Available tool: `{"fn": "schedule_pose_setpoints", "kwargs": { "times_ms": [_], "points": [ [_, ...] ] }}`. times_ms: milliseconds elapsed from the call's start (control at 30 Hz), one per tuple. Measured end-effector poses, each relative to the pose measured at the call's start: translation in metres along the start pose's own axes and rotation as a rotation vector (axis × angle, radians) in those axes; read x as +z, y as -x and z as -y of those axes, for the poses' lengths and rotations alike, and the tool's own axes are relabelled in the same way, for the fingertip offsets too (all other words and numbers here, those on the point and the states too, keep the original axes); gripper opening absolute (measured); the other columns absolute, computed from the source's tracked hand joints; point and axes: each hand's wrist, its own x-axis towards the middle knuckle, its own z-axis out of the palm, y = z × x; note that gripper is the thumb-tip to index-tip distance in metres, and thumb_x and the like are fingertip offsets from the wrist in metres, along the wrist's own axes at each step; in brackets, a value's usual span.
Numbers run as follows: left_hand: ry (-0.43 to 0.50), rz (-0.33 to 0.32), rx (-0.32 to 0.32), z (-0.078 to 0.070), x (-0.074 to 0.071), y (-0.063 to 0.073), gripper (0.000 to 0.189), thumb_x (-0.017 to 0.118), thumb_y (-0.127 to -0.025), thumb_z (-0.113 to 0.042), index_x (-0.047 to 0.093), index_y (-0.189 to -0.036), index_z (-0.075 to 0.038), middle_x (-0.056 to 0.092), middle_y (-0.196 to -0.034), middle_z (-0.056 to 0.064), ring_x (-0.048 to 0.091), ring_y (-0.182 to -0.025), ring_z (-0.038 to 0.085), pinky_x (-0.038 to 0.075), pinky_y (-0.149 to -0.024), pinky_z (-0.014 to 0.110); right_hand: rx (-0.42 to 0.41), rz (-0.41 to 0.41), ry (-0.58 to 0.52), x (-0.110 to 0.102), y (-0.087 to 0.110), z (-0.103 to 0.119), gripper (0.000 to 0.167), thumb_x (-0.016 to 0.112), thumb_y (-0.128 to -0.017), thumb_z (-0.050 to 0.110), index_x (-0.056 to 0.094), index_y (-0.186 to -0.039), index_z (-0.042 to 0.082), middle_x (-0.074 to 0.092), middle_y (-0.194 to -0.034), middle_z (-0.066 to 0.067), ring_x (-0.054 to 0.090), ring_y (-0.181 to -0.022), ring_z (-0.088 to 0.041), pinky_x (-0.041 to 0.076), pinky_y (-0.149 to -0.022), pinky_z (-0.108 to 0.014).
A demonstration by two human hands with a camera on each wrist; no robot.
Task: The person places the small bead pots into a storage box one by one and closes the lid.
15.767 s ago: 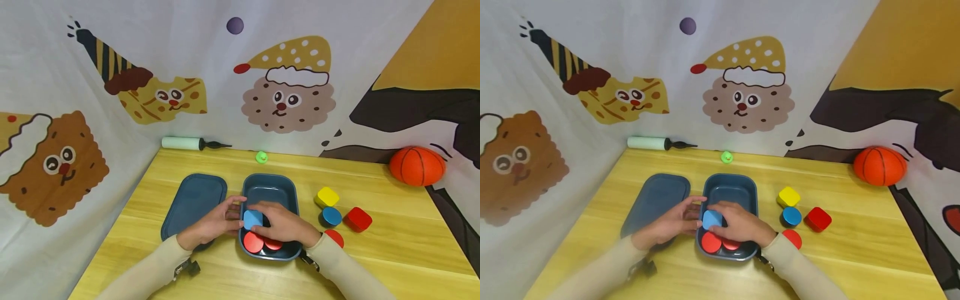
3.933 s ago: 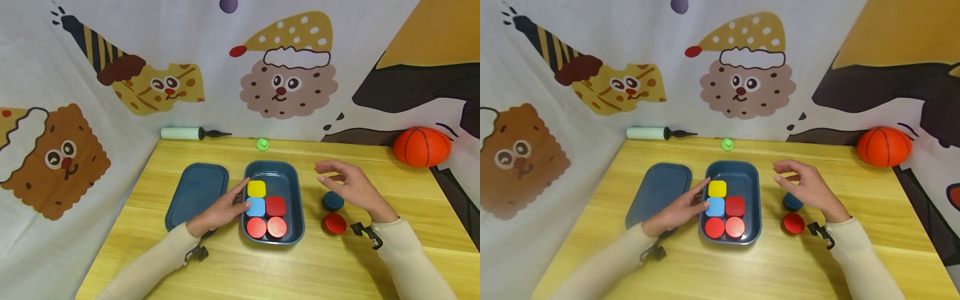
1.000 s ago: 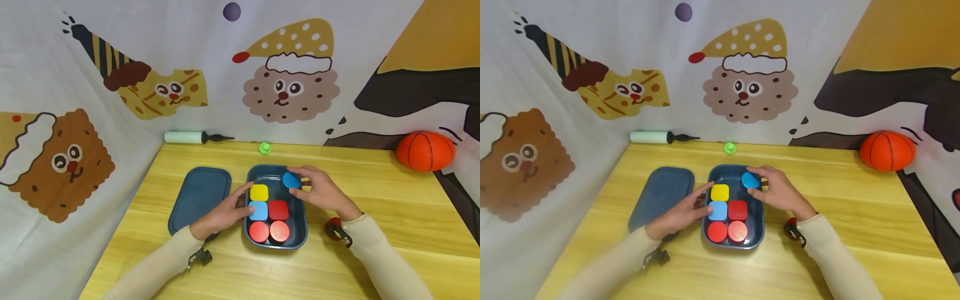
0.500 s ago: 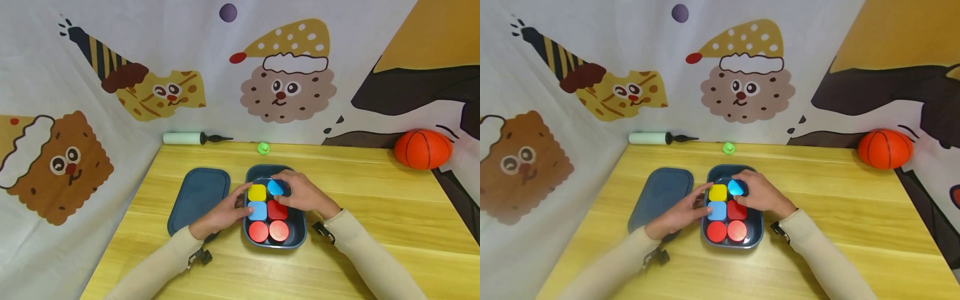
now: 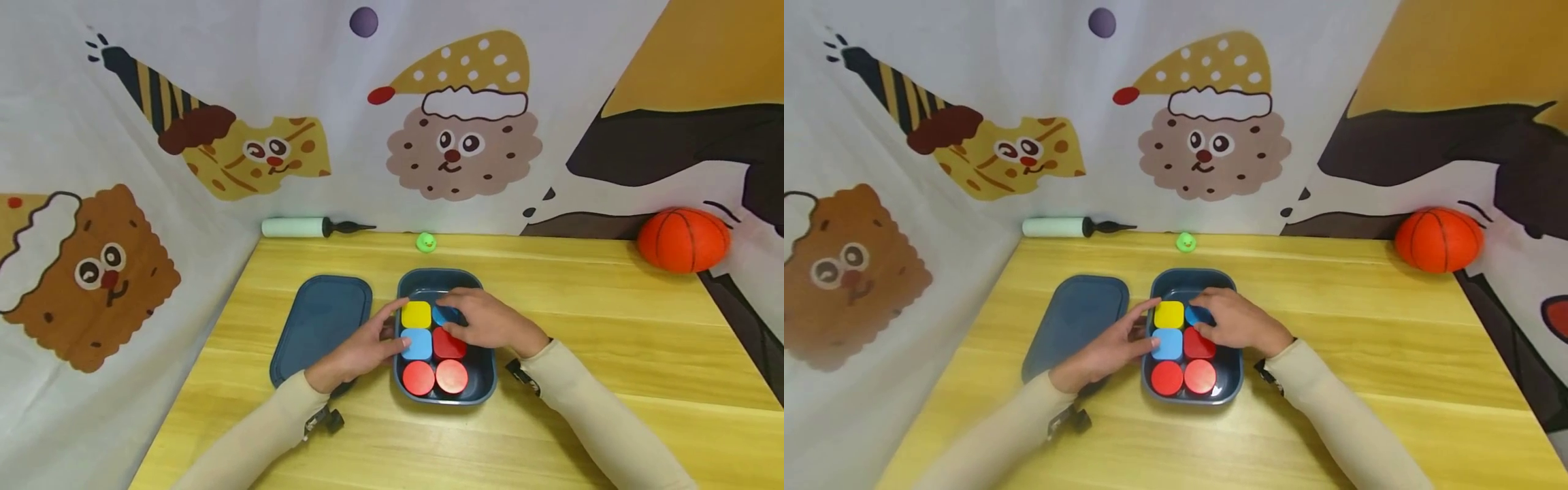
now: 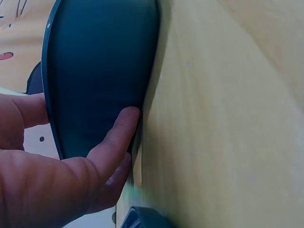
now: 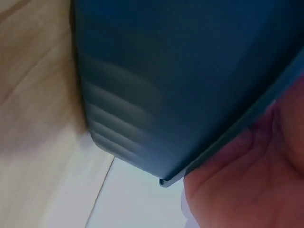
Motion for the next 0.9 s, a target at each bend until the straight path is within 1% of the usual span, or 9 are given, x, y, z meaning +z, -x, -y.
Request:
{"fn": "schedule_pose_setpoints", "kwargs": {
  "times_ms": [167, 267, 333, 433, 500, 567, 733, 800, 900],
  "points": [
    [-0.009, 0.006, -0.005, 0.0, 0.0, 0.0, 0.077, 0.067, -0.106, -0.019, 0.025, -0.168, -0.035, 0.044, -0.154, 0.02, 0.057, -0.132, 0.032, 0.061, -0.098, 0.042, 0.022, -0.012, -0.039, -0.002, 0.003, -0.001, 0.05, 0.075, -0.097, 0.026, 0.066, -0.141, 0.003, 0.066, -0.144, -0.013, 0.062, -0.132, -0.033, 0.054, -0.11, -0.055],
    [0.0, 0.007, -0.014, 0.001, 0.001, -0.001, 0.076, 0.067, -0.106, -0.02, 0.025, -0.168, -0.036, 0.044, -0.154, 0.02, 0.056, -0.131, 0.031, 0.061, -0.098, 0.042, 0.016, -0.036, -0.063, -0.006, 0.007, -0.002, 0.051, 0.076, -0.097, 0.026, 0.066, -0.142, 0.003, 0.065, -0.145, -0.013, 0.062, -0.132, -0.034, 0.054, -0.109, -0.056],
    [0.005, 0.005, -0.018, 0.001, 0.001, -0.001, 0.075, 0.066, -0.107, -0.019, 0.025, -0.168, -0.036, 0.043, -0.154, 0.02, 0.057, -0.131, 0.031, 0.061, -0.098, 0.042, 0.012, -0.059, -0.085, -0.009, 0.009, -0.002, 0.051, 0.077, -0.097, 0.025, 0.066, -0.142, 0.003, 0.066, -0.145, -0.014, 0.066, -0.127, -0.032, 0.057, -0.105, -0.054],
    [0.017, 0.004, -0.02, -0.001, 0.001, 0.0, 0.075, 0.065, -0.107, -0.018, 0.025, -0.168, -0.035, 0.042, -0.155, 0.021, 0.057, -0.131, 0.032, 0.062, -0.097, 0.042, 0.006, -0.105, -0.129, -0.014, 0.013, -0.003, 0.051, 0.079, -0.097, 0.023, 0.065, -0.141, 0.003, 0.066, -0.143, -0.013, 0.072, -0.112, -0.028, 0.062, -0.095, -0.048],
    [0.018, -0.001, -0.018, -0.002, 0.001, 0.002, 0.075, 0.065, -0.107, -0.016, 0.026, -0.168, -0.035, 0.042, -0.155, 0.02, 0.057, -0.132, 0.032, 0.062, -0.097, 0.042, 0.007, -0.133, -0.156, -0.017, 0.016, -0.004, 0.05, 0.079, -0.096, 0.022, 0.065, -0.141, 0.004, 0.067, -0.141, -0.012, 0.074, -0.104, -0.025, 0.065, -0.088, -0.044],
    [0.02, -0.004, -0.011, -0.002, 0.001, 0.003, 0.074, 0.065, -0.107, -0.014, 0.027, -0.167, -0.034, 0.043, -0.156, 0.02, 0.057, -0.133, 0.032, 0.062, -0.097, 0.042, 0.018, -0.156, -0.183, -0.02, 0.02, -0.005, 0.049, 0.079, -0.097, 0.021, 0.066, -0.141, 0.006, 0.068, -0.14, -0.011, 0.075, -0.1, -0.024, 0.065, -0.085, -0.043],
    [0.015, -0.003, 0.004, -0.002, 0.0, 0.004, 0.072, 0.064, -0.106, -0.011, 0.03, -0.167, -0.03, 0.043, -0.157, 0.019, 0.057, -0.135, 0.032, 0.062, -0.097, 0.04, 0.053, -0.201, -0.212, -0.029, 0.036, -0.009, 0.047, 0.078, -0.098, 0.024, 0.066, -0.142, 0.012, 0.066, -0.143, -0.01, 0.074, -0.108, -0.029, 0.065, -0.088, -0.048],
    [0.015, -0.005, 0.001, -0.003, 0.0, 0.005, 0.072, 0.064, -0.106, -0.012, 0.03, -0.167, -0.03, 0.042, -0.159, 0.019, 0.056, -0.136, 0.033, 0.062, -0.097, 0.041, 0.055, -0.228, -0.204, -0.032, 0.043, -0.013, 0.046, 0.077, -0.098, 0.023, 0.066, -0.141, 0.012, 0.065, -0.143, -0.009, 0.071, -0.114, -0.031, 0.065, -0.088, -0.048],
    [0.018, -0.009, -0.013, -0.004, -0.001, 0.005, 0.072, 0.064, -0.107, -0.012, 0.03, -0.167, -0.032, 0.041, -0.16, 0.017, 0.055, -0.137, 0.033, 0.062, -0.097, 0.041, 0.052, -0.28, -0.188, -0.037, 0.053, -0.02, 0.043, 0.077, -0.098, 0.019, 0.066, -0.139, 0.012, 0.066, -0.141, -0.009, 0.068, -0.121, -0.031, 0.065, -0.087, -0.044]
  ]
}}
